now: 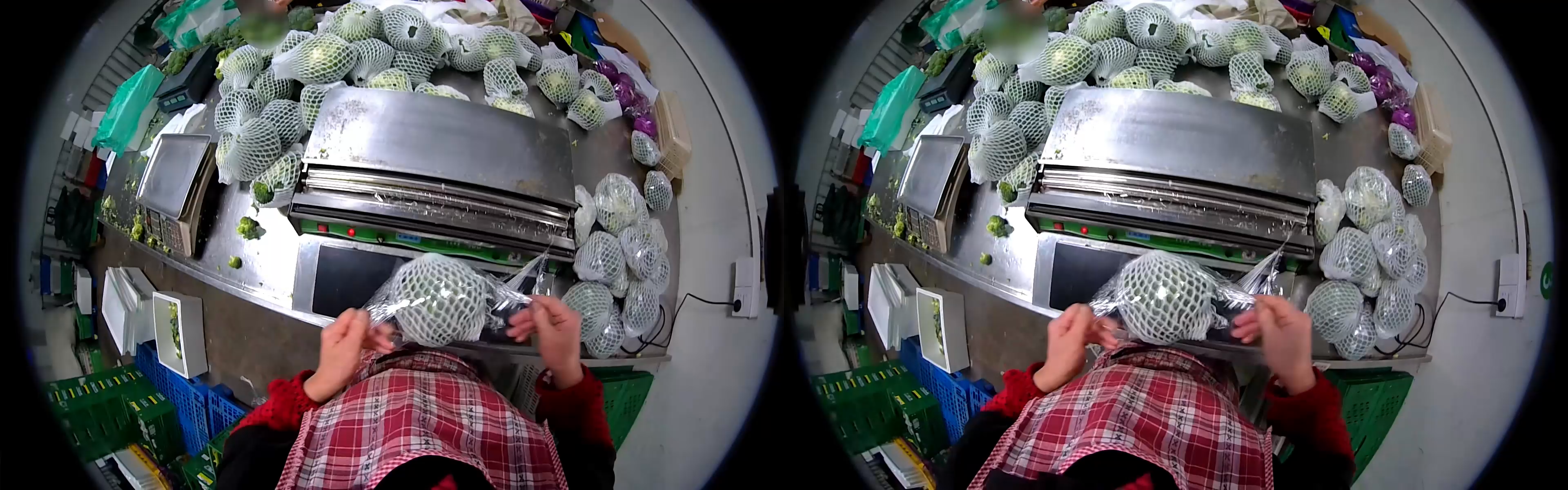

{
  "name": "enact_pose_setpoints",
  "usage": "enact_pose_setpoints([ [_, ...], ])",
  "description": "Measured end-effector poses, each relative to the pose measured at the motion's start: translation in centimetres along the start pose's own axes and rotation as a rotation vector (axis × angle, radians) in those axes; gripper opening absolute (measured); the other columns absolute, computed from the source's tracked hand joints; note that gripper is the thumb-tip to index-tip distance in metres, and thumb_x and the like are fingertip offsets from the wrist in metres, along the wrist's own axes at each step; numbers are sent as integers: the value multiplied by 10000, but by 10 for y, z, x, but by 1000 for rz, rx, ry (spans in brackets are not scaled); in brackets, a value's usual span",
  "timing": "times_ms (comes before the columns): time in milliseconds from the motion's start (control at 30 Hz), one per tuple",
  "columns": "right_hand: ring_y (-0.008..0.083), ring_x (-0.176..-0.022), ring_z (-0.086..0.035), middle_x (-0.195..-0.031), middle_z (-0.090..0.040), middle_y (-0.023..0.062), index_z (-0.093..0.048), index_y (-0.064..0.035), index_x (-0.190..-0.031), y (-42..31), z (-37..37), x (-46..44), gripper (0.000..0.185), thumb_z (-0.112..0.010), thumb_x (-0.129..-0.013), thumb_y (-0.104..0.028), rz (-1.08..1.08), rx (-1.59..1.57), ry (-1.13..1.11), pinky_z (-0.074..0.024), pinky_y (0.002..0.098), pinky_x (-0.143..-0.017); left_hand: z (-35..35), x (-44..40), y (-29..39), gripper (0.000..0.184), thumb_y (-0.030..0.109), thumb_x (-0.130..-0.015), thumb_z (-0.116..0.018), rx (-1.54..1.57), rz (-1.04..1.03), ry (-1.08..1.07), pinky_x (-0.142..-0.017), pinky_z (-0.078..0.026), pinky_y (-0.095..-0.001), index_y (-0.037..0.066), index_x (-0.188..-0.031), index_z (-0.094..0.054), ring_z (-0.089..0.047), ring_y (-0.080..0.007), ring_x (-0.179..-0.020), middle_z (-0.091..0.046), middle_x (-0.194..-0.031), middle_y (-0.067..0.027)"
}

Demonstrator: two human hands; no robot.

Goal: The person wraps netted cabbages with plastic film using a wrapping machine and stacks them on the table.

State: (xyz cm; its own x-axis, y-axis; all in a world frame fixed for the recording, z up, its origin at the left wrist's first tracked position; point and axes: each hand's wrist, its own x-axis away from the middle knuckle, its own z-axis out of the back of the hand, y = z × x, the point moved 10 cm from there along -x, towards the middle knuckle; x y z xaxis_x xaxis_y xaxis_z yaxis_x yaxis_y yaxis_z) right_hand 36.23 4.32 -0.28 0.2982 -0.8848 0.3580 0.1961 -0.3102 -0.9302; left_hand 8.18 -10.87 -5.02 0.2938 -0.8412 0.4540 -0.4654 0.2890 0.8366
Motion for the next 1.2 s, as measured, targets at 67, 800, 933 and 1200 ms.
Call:
enact_pose_setpoints([
  [67, 170, -557, -649, -698, -649, 117, -591, 54, -966, 29, 16, 22, 191, -463, -975, -87, -220, 38, -4, -501, 245, -474, 32, 29, 5, 306, 206, -1007, -457, -41, 42, 224, -471, -484, -288, 18, -768, -494, -588, -192, -501, -589, -662, -110],
  [800, 214, -1115, -495, -1167, -553, 124, -521, 19, -1216, 83, -106, 66, 340, -571, -918, -136, -390, -785, -412, -450, 319, -924, -91, 57, 25, 677, 92, -816, -680, -304, 191, -867, -1067, -350, -379, -33, -1403, -366, -475, -220, -1247, -522, -1326, -147],
  [933, 230, -1189, -493, -1244, -539, 135, -485, 30, -1273, 12, -12, 51, 408, -575, -918, -152, 212, -543, 99, -451, 332, -977, -131, -11, 1, 668, 208, -857, -693, -744, -18, -719, -982, -427, -328, -70, -1362, -354, -517, -182, -1157, -556, -1252, -169],
  [1200, 150, -934, -579, -1042, -607, 47, -591, -20, -1088, -73, 333, -33, 401, -429, -977, -369, 595, -135, 589, -459, 317, -873, -276, -161, 108, 620, 429, -858, -652, -933, -524, -685, -853, -509, -384, 3, -1276, -486, -649, -310, -980, -636, -1106, -212],
])
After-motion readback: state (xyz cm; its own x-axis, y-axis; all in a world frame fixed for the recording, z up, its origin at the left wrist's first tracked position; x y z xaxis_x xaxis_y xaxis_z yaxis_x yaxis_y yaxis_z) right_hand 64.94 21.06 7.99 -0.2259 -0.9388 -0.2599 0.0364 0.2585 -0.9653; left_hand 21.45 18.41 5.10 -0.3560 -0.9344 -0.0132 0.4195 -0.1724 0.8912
